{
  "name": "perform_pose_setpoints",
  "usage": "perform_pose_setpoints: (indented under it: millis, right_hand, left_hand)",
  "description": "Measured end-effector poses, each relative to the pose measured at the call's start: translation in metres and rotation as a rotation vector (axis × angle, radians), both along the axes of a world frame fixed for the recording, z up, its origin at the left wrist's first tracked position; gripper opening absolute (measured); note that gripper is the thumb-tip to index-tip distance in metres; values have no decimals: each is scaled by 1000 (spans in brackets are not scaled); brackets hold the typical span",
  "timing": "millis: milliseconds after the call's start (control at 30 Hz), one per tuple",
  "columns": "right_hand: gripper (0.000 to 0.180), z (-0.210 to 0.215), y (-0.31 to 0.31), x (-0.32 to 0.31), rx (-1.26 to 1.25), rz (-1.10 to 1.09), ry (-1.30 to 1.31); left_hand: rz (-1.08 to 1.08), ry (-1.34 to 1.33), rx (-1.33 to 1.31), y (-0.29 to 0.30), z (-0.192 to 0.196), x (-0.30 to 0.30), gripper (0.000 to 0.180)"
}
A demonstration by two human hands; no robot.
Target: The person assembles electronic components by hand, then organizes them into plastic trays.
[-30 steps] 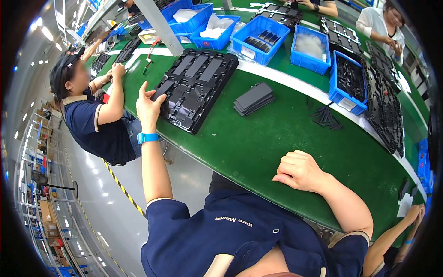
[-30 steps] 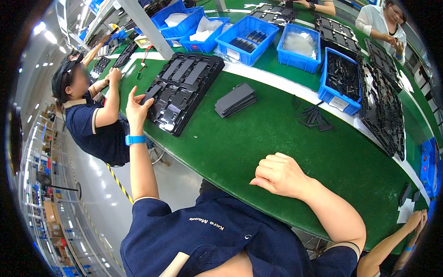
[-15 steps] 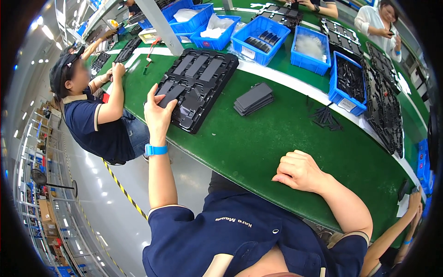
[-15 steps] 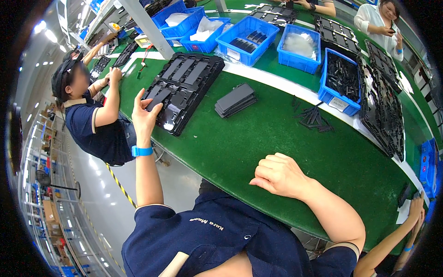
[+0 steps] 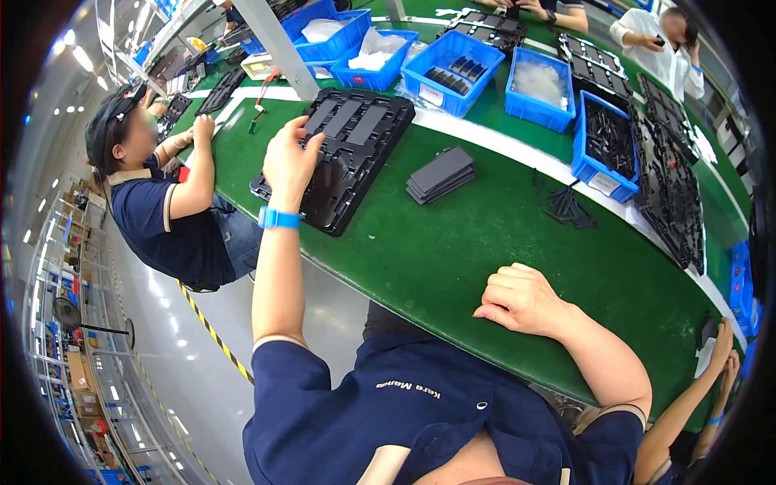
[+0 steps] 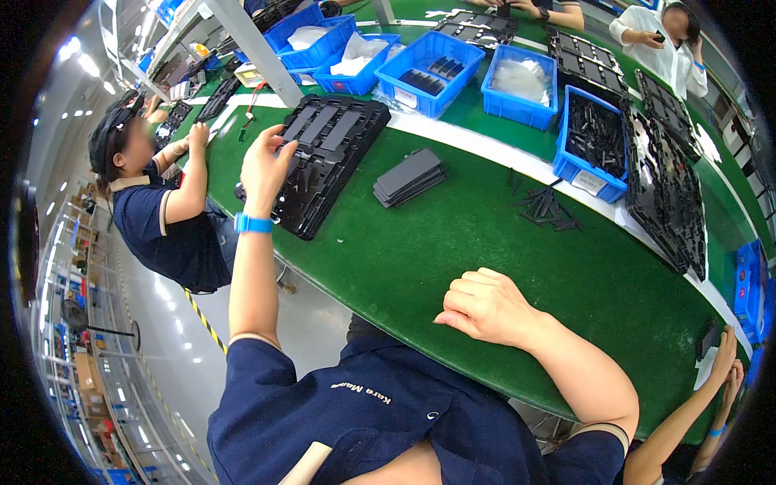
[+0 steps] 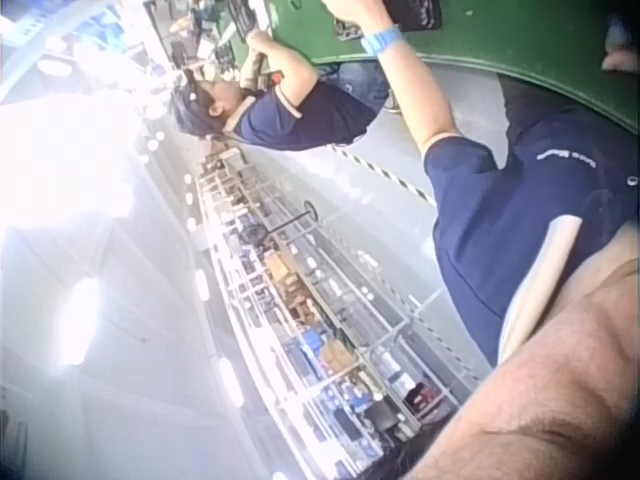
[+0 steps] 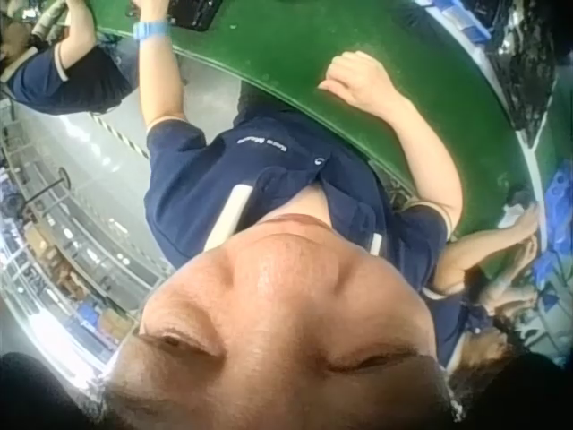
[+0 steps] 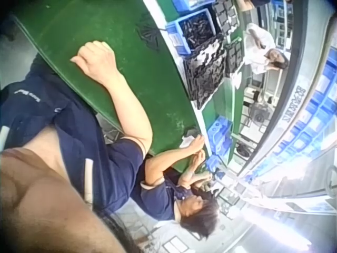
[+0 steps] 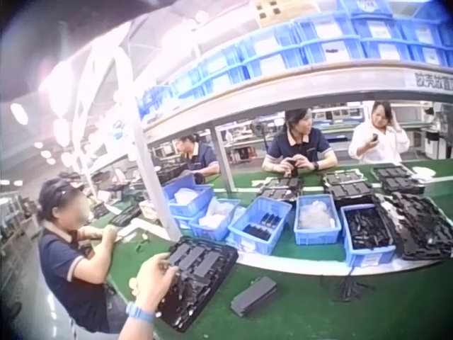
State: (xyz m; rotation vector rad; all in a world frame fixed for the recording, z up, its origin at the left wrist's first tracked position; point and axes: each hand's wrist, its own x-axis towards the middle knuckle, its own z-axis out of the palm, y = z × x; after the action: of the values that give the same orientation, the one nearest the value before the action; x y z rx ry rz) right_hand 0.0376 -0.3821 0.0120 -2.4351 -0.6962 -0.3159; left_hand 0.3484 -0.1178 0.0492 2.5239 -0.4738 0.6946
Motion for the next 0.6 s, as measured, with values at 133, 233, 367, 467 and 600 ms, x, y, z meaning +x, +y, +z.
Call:
perform_pose_setpoints:
  millis: [133,233,367,467,600]
  right_hand:
    - [26,-1,0,1,7,1,-1]
    - [26,-3,-1,1,11,4,7]
    - [26,-2,-3,0,21,8,11]
    - [25,-4,-3,1,18,10,17]
    - [27,-5,-3,2,39,11,-14]
  left_hand:
    - [5,104,275,-27,-3,33,46]
    - [45,219,348,-37,2,45,47]
    - [-7,240,334,-41,8,54,52]
    - [3,247,346,-44,11,57,51]
    - [10,217,347,-45,13,52,48]
